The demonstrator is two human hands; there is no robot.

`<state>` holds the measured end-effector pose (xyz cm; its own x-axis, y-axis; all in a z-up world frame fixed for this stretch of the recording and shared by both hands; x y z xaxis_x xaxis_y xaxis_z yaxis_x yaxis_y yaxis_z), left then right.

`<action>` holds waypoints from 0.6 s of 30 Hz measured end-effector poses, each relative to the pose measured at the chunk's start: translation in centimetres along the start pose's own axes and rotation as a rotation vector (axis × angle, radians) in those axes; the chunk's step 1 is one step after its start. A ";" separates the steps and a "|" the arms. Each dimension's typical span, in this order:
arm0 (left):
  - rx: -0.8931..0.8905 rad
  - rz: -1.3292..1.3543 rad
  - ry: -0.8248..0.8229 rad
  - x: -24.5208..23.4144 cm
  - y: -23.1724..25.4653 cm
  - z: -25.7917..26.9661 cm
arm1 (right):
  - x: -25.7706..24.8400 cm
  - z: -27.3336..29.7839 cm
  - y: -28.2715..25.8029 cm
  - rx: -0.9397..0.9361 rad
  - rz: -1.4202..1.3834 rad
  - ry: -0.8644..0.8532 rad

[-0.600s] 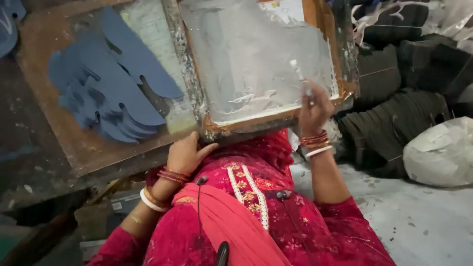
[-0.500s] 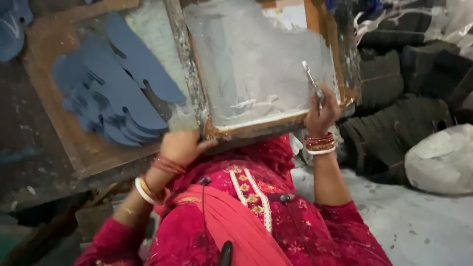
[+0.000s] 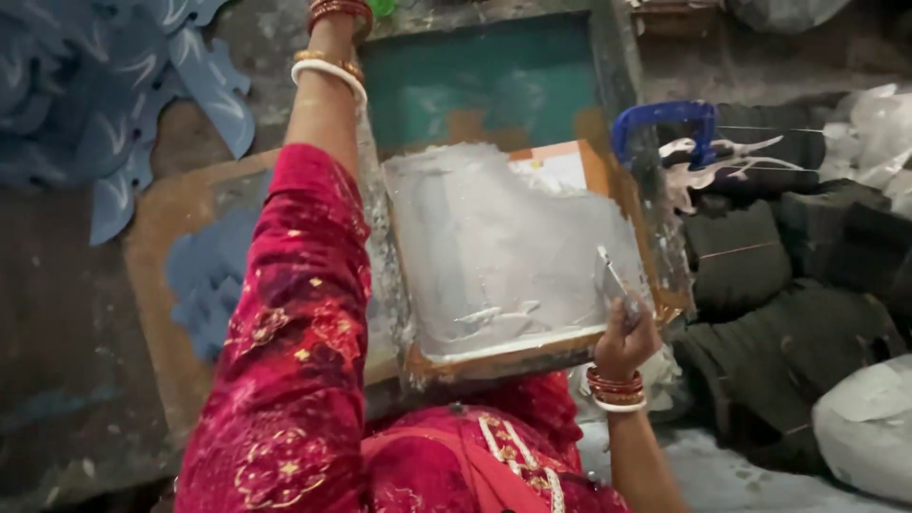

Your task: The person applies a white paste to a screen printing frame using a green bottle and spreads it evenly with a squeegee. They then place a blue shoe-shaped stencil onto the frame and pull the squeegee across the screen to transfer the paste onto the material underneath.

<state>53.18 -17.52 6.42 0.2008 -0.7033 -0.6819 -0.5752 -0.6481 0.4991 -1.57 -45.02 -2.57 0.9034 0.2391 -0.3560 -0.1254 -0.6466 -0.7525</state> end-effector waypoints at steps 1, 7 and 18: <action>0.030 -0.013 0.012 0.7 0.3 -0.6 | 0.1 0.0 0.6 -0.005 0.002 0.010; 0.202 -0.100 0.050 3.9 2.4 -1.1 | 0.4 0.5 2.7 0.110 0.022 -0.001; 1.290 -0.540 0.108 -2.6 19.7 15.4 | 0.1 -0.4 0.3 0.041 -0.076 -0.001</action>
<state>29.10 -23.99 9.80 0.6537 -0.5134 -0.5560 -0.7103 -0.1628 -0.6848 -1.34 -45.52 -2.63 0.9104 0.2874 -0.2977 -0.0731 -0.5964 -0.7994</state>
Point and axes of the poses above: each hand's wrist, its own z-axis away from the middle knuckle, its own x-axis out of the palm, y = z × x, the point moved 8 cm from there along -z, towards the middle knuckle, and after that the axes turned 10 degrees about y, right-handed, at the moved point
